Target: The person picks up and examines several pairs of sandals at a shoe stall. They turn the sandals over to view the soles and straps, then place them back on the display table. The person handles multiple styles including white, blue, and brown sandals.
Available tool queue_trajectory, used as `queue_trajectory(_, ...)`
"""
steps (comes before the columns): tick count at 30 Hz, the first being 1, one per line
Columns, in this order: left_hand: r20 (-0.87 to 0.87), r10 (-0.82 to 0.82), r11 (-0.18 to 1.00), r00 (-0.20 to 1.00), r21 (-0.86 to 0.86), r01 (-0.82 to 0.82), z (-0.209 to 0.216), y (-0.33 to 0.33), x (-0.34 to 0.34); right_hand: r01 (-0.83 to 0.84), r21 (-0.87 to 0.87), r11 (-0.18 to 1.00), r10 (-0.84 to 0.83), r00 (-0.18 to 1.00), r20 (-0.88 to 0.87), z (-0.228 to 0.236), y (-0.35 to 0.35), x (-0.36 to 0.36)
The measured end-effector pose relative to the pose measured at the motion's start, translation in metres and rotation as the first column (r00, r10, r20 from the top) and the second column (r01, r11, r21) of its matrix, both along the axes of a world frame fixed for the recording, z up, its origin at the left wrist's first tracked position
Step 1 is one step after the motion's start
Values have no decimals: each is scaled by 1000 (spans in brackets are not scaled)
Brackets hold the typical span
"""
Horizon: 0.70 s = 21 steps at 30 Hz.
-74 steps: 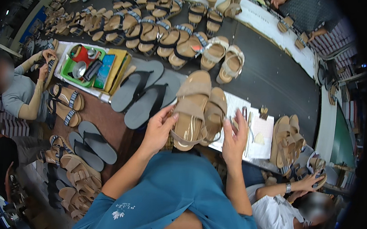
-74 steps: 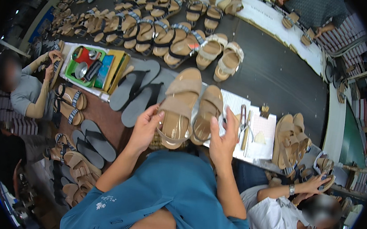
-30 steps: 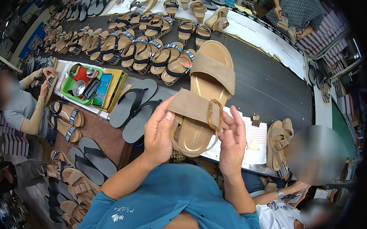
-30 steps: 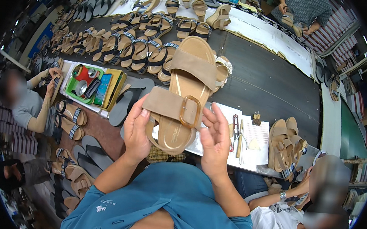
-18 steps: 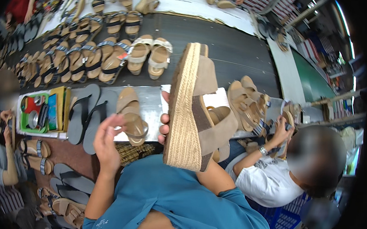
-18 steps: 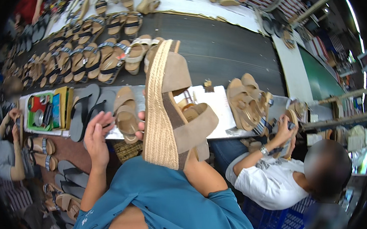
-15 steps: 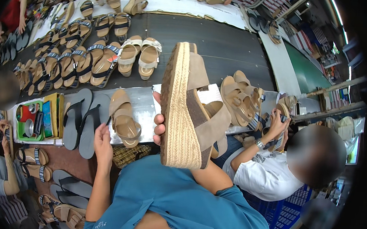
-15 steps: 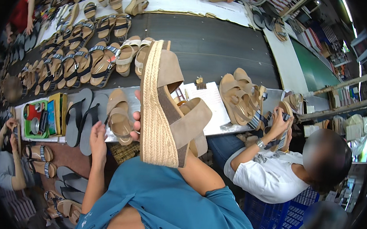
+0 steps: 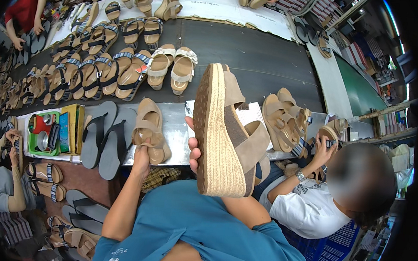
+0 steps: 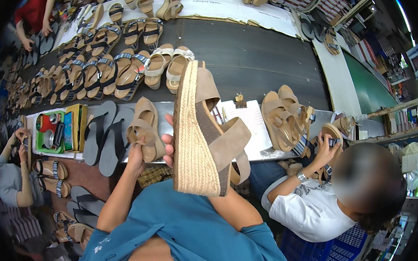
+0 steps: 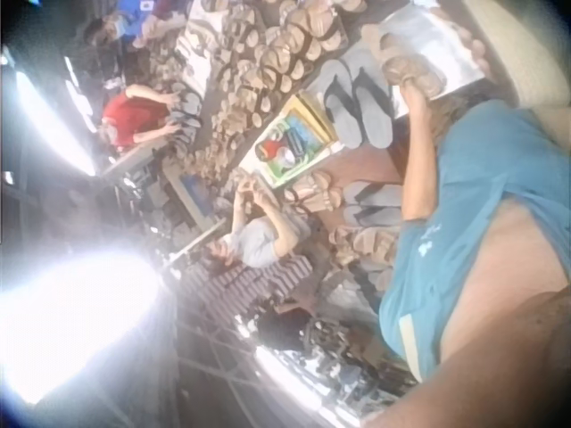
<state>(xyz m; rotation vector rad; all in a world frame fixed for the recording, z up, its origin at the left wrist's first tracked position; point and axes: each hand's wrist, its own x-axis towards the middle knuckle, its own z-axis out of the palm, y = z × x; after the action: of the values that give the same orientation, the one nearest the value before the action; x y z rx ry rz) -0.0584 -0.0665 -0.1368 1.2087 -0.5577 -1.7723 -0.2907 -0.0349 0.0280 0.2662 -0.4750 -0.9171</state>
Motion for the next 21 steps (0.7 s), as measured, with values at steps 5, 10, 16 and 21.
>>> queue_trajectory(5, -695, 48, 998, 717, 58, -11, 102, 21, -13, 18, 80, 997, -8, 993, -120, -9, 2, 4)
queue_trajectory(10, -883, -55, 998, 466, -38, 45, 147, 36, -11, -4, 137, 991, 47, 949, -312, -8, 7, 16)
queue_trajectory(16, -909, -149, 980, 390, -82, 184, 167, 34, -13, -28, 201, 979, 133, 839, -528, 0, 11, 18)
queue_trajectory(21, -887, -180, 970, 424, -88, 228, 164, 38, -10, -35, 221, 975, 158, 810, -565, -9, 18, 10)
